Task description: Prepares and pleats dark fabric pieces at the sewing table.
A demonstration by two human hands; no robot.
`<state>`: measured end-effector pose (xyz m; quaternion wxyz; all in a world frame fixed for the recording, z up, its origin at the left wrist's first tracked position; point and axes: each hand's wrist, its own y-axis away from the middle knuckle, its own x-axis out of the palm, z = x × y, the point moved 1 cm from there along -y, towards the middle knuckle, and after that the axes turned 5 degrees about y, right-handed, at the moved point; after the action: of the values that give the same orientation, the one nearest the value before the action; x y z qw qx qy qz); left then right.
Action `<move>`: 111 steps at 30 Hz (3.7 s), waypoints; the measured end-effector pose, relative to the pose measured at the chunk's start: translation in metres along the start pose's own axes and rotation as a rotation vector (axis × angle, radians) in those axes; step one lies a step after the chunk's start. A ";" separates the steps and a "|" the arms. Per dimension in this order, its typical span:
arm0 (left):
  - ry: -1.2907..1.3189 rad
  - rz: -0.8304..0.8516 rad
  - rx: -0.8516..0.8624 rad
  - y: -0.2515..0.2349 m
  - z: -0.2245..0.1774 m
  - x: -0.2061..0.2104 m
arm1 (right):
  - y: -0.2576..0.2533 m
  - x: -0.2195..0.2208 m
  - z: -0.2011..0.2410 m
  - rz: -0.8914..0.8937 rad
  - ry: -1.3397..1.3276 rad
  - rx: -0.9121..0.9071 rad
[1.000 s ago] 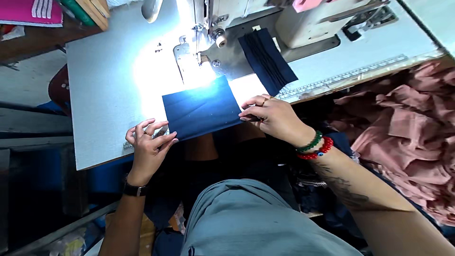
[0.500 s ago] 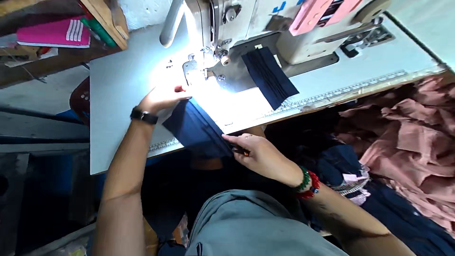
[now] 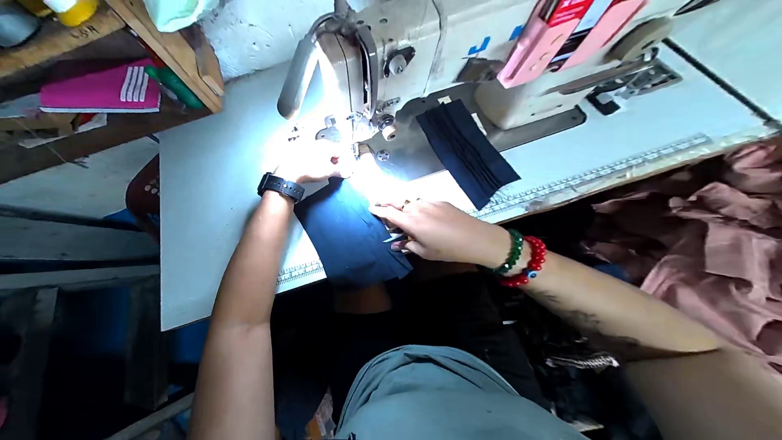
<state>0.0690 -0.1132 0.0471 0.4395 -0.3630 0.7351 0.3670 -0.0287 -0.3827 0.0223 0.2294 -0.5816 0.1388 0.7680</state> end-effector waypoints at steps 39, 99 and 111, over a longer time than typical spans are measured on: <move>-0.082 -0.332 0.019 0.064 -0.050 0.079 | -0.014 -0.009 -0.005 0.137 0.061 0.009; -0.052 -0.410 0.139 0.074 -0.063 0.080 | -0.001 -0.010 0.003 -0.073 0.147 -0.044; -0.060 -0.508 0.166 0.130 -0.109 0.135 | 0.056 0.035 0.021 -0.274 -0.003 0.040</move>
<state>-0.1307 -0.1744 -0.0097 0.5673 -0.4877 0.6346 0.1940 -0.0830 -0.4140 -0.0085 0.3439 -0.5891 0.0731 0.7276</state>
